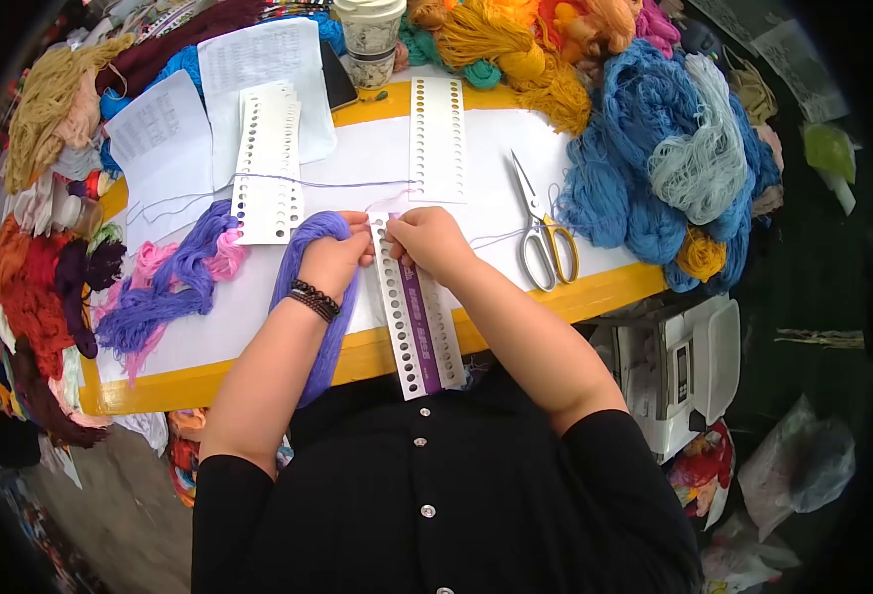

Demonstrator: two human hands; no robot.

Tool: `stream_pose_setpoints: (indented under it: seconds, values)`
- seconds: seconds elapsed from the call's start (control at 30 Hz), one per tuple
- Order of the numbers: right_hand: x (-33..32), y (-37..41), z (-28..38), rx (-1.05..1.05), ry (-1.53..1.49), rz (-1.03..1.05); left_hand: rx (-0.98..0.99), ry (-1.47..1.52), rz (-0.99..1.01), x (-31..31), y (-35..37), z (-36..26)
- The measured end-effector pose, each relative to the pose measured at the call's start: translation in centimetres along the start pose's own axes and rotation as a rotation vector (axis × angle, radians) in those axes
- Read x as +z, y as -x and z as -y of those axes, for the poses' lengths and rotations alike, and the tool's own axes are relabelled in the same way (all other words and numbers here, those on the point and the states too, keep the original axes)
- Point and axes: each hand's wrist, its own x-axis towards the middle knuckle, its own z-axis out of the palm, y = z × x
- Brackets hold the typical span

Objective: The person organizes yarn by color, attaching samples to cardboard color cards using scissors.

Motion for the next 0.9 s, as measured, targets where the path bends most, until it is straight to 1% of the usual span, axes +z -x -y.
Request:
stream_pose_setpoints:
  seconds: [0.07, 0.13, 0.17, 0.2, 0.27, 0.3, 0.33, 0.37, 0.4, 0.47, 0.5, 0.57, 0.63, 0.7, 0.77, 0.83, 0.9]
  values:
    - [0.2, -0.1, 0.3, -0.013, 0.028, 0.007, 0.032, -0.046, 0.034, 0.1, 0.0, 0.0]
    - [0.3, 0.6, 1.2, -0.105, 0.237, -0.032, 0.044, -0.077, 0.007, 0.3, 0.0, 0.3]
    - [0.5, 0.5, 1.0, -0.138, 0.274, -0.048, 0.047, -0.150, 0.025, 0.0, -0.4, 0.9]
    - [0.6, 0.4, 0.8, -0.150, 0.270, -0.035, 0.048, -0.215, 0.024, -0.1, -0.3, 0.7]
    - [0.6, 0.3, 0.4, -0.174, 0.228, -0.006, 0.062, -0.240, 0.054, -0.5, -0.3, 0.7]
    - [0.4, 0.5, 0.6, -0.132, 0.172, 0.027, 0.080, -0.249, 0.065, -0.5, 0.2, 0.2]
    - [0.2, 0.7, 0.7, -0.085, 0.117, 0.059, 0.171, -0.353, 0.068, -1.3, -0.6, 1.4]
    - [0.0, 1.0, 0.9, -0.064, 0.019, 0.068, 0.379, -0.542, -0.019, -2.0, -1.0, 2.2]
    - [-0.2, 1.2, 1.0, -0.041, -0.077, 0.075, 0.404, -0.591, -0.044, -2.1, -0.7, 1.1]
    - [-0.6, 1.1, 0.8, 0.017, -0.175, 0.110, 0.228, -0.046, 0.049, -2.0, 0.2, -0.1]
    - [-0.5, 1.3, 0.9, -0.001, -0.149, 0.118, 0.095, 0.165, 0.110, -1.8, 0.9, -1.6]
    - [0.4, 1.2, 0.3, -0.073, -0.100, 0.036, -0.005, 0.352, 0.208, -1.5, 1.3, -2.0]
    - [0.7, 0.9, -0.3, -0.092, -0.119, 0.032, -0.023, 0.315, 0.168, -0.6, 1.4, -1.3]
    - [0.9, 0.8, -0.9, -0.124, -0.302, 0.023, -0.029, 0.233, 0.169, -0.3, 1.6, -1.2]
    - [0.7, 0.7, -1.3, -0.129, -0.343, 0.044, -0.050, 0.210, 0.185, 0.2, 1.8, -0.9]
    - [0.6, 0.4, -1.8, -0.124, -0.507, 0.057, -0.055, 0.194, 0.202, 0.4, 2.1, -1.0]
    - [0.3, 1.1, -0.8, -0.105, -0.527, 0.072, 0.092, 0.099, 0.208, 0.6, 2.0, -0.6]
